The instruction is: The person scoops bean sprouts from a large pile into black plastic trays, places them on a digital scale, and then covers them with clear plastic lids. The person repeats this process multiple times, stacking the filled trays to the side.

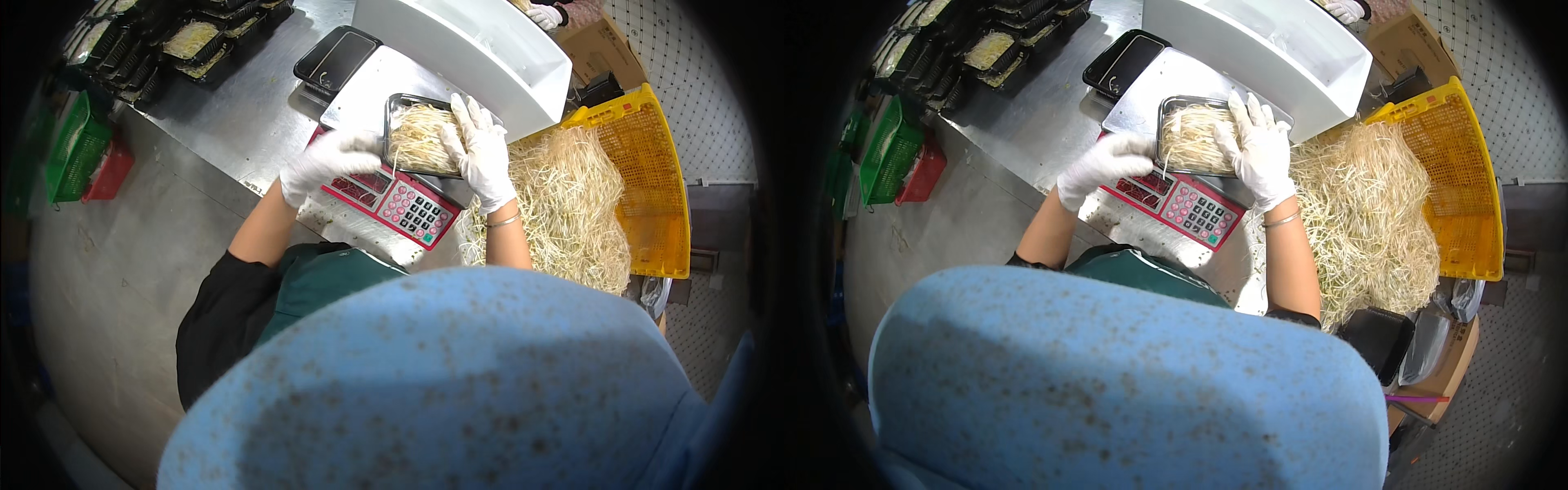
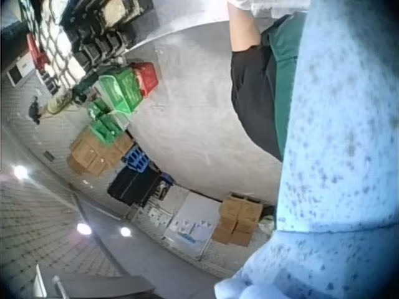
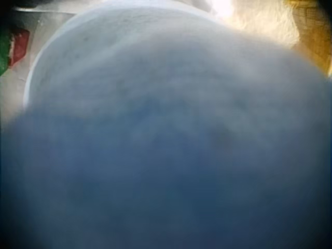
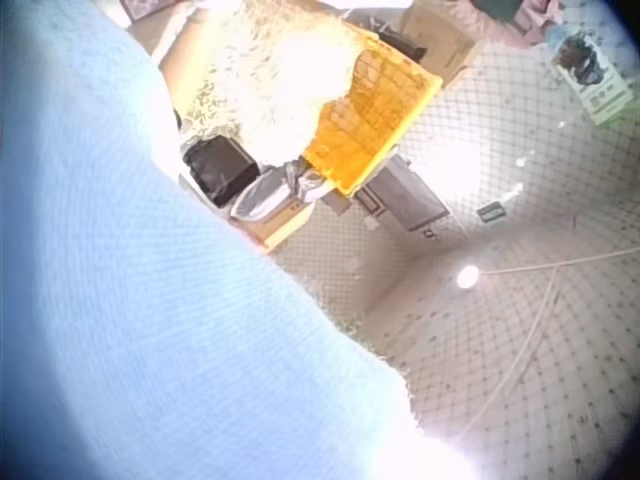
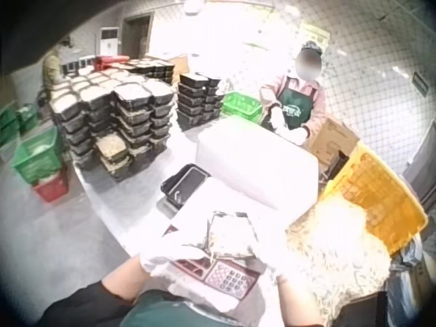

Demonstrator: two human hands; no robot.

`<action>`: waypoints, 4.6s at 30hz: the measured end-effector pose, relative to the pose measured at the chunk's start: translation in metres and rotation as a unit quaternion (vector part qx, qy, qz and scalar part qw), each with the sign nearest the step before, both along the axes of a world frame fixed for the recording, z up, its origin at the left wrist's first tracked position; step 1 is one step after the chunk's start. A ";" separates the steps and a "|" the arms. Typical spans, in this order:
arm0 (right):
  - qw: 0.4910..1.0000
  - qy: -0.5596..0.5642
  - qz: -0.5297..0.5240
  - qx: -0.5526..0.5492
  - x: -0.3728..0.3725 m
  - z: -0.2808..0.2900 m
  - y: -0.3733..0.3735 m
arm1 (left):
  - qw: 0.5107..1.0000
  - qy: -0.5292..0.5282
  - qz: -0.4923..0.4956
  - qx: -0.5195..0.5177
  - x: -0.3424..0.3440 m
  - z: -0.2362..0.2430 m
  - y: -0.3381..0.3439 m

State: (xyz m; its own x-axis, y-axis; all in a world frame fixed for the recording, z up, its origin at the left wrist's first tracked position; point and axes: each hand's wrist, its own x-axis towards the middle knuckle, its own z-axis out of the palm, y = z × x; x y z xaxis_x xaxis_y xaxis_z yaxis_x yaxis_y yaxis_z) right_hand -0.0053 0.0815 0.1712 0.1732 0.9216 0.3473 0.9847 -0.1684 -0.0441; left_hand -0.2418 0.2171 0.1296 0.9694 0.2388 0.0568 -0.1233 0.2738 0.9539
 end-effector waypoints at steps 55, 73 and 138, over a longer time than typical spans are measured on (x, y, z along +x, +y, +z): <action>0.911 0.195 -0.158 0.329 0.020 0.056 -0.155 | 0.952 0.198 -0.168 0.164 0.016 -0.026 -0.098; 0.953 0.144 -0.253 0.082 0.017 -0.023 -0.215 | 0.767 -0.068 0.636 0.040 -0.121 0.022 0.174; 0.621 0.668 -0.014 0.411 0.259 -0.051 -0.243 | 0.895 0.251 0.124 0.347 0.280 -0.076 -0.192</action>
